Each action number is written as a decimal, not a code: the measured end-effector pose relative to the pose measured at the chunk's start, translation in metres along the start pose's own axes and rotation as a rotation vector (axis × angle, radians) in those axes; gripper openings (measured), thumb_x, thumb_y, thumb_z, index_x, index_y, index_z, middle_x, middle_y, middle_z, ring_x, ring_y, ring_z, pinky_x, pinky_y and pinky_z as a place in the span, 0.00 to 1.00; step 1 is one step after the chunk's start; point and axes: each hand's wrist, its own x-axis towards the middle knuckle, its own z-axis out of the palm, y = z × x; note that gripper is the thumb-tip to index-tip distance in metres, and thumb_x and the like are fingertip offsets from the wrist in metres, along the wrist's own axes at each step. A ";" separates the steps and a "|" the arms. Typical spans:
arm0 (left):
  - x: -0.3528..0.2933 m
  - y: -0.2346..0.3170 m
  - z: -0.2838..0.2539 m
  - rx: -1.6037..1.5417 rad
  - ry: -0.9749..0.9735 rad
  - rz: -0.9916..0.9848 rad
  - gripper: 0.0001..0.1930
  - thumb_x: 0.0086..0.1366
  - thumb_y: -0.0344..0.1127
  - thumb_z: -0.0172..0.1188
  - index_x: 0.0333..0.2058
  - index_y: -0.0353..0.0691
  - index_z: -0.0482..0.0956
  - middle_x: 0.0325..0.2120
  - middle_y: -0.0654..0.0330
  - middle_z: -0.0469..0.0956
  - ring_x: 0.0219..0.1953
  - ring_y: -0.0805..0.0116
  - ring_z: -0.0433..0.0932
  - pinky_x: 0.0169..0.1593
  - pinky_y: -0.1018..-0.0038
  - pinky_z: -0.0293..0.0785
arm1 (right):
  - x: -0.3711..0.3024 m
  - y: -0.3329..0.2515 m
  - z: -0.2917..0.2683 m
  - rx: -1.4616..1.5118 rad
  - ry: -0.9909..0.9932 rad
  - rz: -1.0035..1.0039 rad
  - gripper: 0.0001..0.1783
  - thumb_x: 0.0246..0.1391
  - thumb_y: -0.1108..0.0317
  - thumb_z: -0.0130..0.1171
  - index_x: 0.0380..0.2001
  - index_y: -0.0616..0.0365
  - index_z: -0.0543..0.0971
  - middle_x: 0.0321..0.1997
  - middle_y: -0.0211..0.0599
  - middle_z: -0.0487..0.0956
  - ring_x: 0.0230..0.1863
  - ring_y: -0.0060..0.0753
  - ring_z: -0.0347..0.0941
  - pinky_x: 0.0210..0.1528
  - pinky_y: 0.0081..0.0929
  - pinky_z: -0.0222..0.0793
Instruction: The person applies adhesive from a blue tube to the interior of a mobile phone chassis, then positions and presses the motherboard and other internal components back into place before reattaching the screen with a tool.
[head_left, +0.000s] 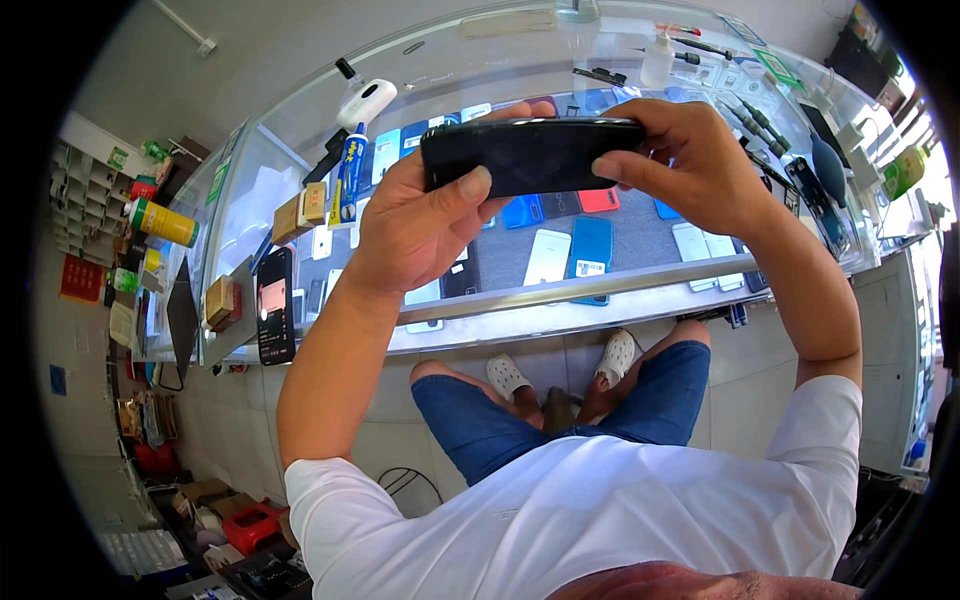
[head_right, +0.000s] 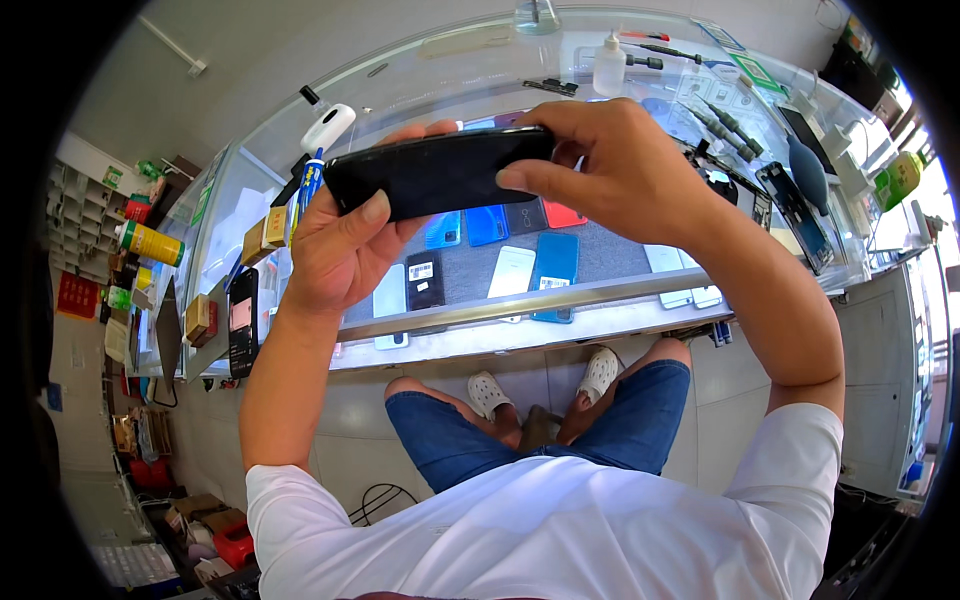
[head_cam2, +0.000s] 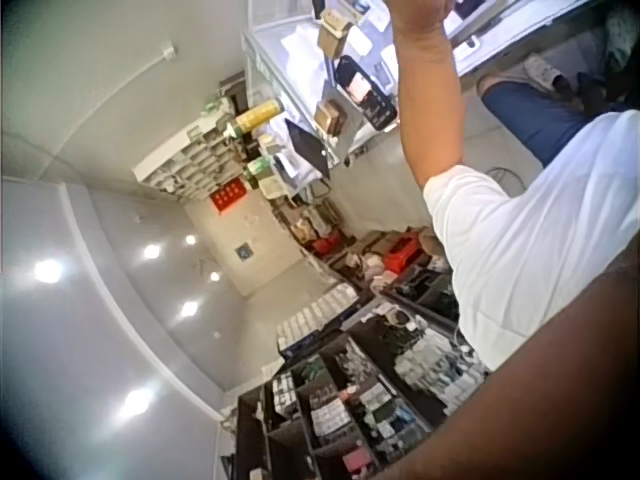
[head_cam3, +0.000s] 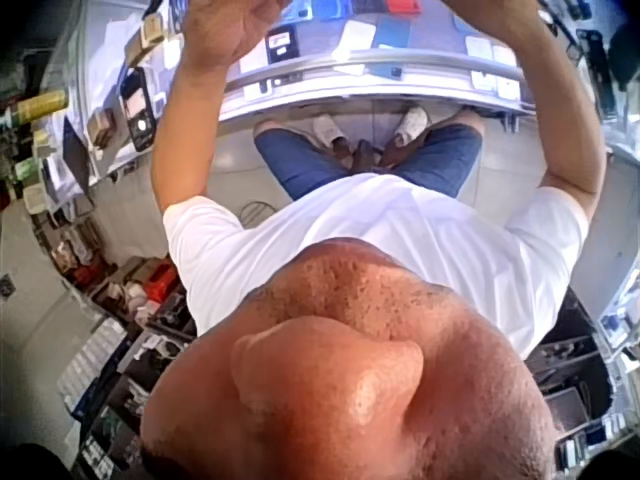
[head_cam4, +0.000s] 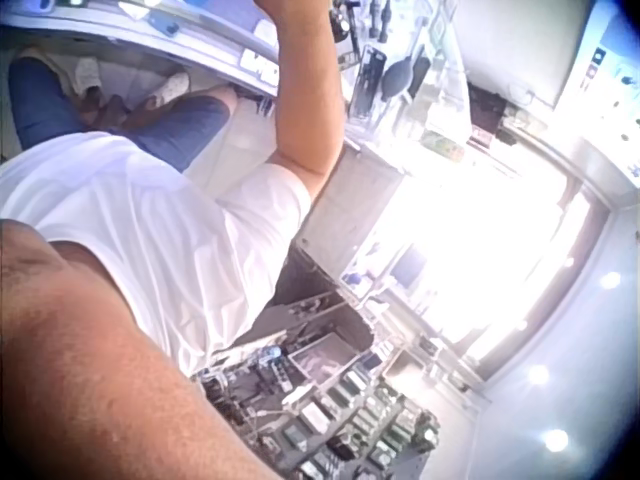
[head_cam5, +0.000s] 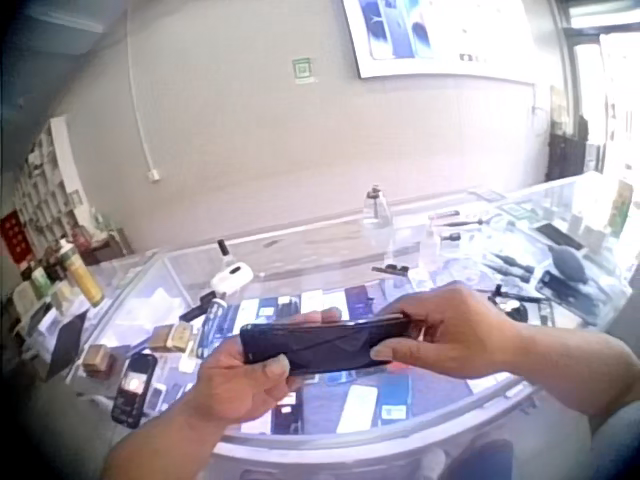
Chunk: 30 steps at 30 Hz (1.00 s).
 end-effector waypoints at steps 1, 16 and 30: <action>0.000 0.001 -0.002 0.041 -0.027 -0.011 0.28 0.77 0.28 0.53 0.72 0.29 0.62 0.71 0.36 0.63 0.73 0.49 0.66 0.74 0.58 0.69 | -0.001 -0.003 0.000 0.026 -0.013 0.014 0.21 0.59 0.59 0.74 0.50 0.60 0.85 0.29 0.36 0.83 0.28 0.21 0.76 0.32 0.24 0.72; -0.003 0.002 -0.010 0.388 0.233 0.053 0.18 0.65 0.23 0.71 0.54 0.32 0.85 0.40 0.54 0.87 0.40 0.67 0.87 0.47 0.66 0.92 | 0.000 0.009 0.006 -0.060 0.142 -0.181 0.16 0.59 0.65 0.74 0.47 0.62 0.86 0.20 0.36 0.79 0.19 0.21 0.68 0.23 0.25 0.64; -0.006 -0.004 -0.022 0.346 0.124 0.062 0.18 0.70 0.27 0.68 0.56 0.28 0.82 0.48 0.45 0.86 0.47 0.56 0.88 0.52 0.59 0.91 | -0.001 0.005 0.005 -0.115 0.133 -0.245 0.12 0.59 0.65 0.73 0.41 0.61 0.87 0.19 0.37 0.77 0.18 0.23 0.67 0.23 0.26 0.63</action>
